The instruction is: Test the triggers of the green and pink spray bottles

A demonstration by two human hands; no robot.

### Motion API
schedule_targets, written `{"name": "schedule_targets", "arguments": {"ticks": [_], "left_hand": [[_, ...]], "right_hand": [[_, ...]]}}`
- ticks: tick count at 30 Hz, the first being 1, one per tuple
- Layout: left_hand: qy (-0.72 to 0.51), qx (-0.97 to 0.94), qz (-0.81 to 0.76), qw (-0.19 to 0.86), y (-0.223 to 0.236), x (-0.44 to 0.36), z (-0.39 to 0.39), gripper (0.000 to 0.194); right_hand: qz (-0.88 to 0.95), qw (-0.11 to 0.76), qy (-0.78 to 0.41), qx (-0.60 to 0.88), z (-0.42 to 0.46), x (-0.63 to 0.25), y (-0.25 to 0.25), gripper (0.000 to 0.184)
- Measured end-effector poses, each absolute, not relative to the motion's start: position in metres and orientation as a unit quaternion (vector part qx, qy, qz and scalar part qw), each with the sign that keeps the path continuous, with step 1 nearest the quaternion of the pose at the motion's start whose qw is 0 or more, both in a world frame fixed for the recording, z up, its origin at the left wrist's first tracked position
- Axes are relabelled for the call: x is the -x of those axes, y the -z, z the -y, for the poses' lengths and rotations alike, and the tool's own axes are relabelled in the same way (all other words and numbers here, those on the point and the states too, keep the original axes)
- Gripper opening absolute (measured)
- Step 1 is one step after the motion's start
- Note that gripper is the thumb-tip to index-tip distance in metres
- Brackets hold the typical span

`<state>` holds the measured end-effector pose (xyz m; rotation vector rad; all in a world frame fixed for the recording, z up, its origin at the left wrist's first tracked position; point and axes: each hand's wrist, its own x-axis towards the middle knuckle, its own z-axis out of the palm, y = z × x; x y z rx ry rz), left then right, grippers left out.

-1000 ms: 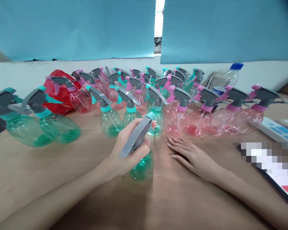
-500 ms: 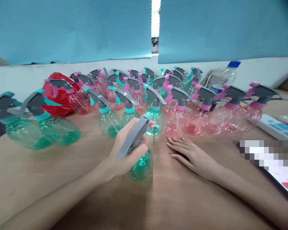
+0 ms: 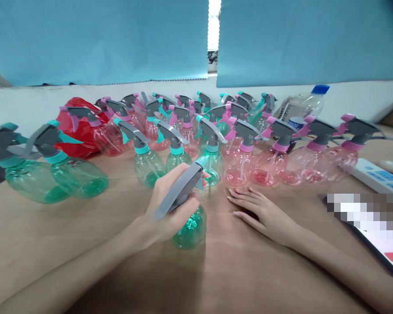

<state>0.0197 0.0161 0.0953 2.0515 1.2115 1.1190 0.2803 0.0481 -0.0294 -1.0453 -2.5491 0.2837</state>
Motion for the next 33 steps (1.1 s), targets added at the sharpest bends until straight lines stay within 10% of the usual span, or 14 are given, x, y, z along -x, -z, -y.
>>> {"name": "schedule_targets", "arguments": {"ticks": [33], "left_hand": [[-0.445, -0.709, -0.414, 0.357, -0.090, -0.021, -0.018, 0.037]], "right_hand": [[0.902, 0.187, -0.107, 0.375, -0.047, -0.279, 0.029, 0.043]]}}
